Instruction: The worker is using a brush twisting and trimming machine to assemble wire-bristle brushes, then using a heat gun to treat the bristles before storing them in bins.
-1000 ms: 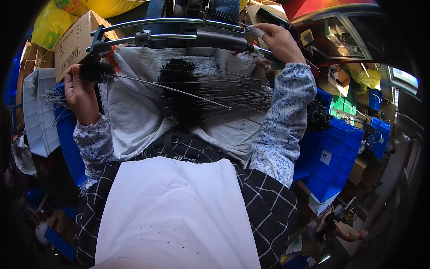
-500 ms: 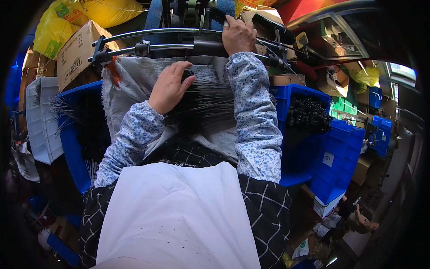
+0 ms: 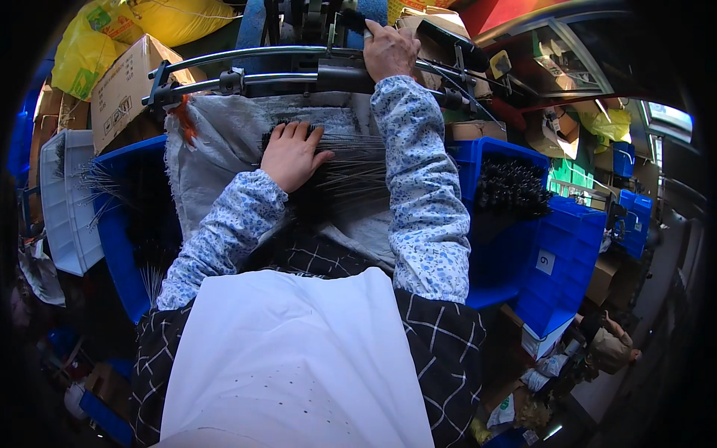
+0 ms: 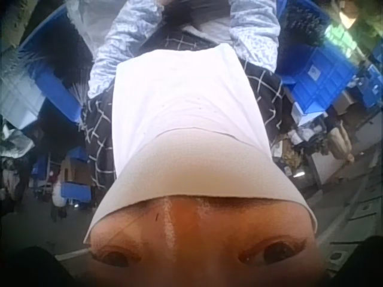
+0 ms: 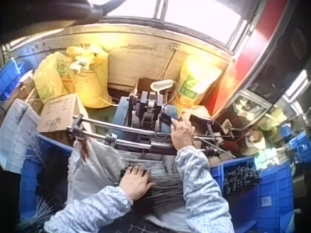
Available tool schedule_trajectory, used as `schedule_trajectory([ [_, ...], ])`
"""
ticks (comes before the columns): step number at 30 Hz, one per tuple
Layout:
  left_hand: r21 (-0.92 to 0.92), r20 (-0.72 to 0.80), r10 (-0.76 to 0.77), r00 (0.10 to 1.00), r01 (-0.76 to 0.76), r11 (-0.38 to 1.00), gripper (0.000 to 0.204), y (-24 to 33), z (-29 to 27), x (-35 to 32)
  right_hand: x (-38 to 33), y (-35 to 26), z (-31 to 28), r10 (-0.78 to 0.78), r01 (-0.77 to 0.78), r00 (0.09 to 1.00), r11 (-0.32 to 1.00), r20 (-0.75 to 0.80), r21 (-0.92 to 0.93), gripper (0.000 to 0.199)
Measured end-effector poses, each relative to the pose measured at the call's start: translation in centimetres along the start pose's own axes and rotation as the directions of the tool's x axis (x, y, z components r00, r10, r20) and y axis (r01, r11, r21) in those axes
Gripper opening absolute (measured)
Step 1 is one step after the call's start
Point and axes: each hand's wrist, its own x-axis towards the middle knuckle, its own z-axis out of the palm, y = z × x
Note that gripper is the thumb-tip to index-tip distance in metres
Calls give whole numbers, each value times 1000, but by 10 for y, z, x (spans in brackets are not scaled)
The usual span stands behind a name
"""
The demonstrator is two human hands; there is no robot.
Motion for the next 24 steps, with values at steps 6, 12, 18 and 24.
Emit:
schedule_trajectory([
  [6,-1,-25,9,1000,-9,1000,47,-1,5,0,8,7,8,-20,21,998,1000,57,-20,28],
  [12,-32,-91,29,995,-32,999,44,-1,6,-1,24,14,23,-136,137,990,987,23,-86,34],
  [18,-39,-113,39,993,-44,998,44,-3,7,-2,-3,24,2,166,-161,984,984,63,-75,45],
  [24,-33,-90,23,996,-26,999,43,0,4,-1,-3,9,2,174,-178,984,974,42,142,38],
])
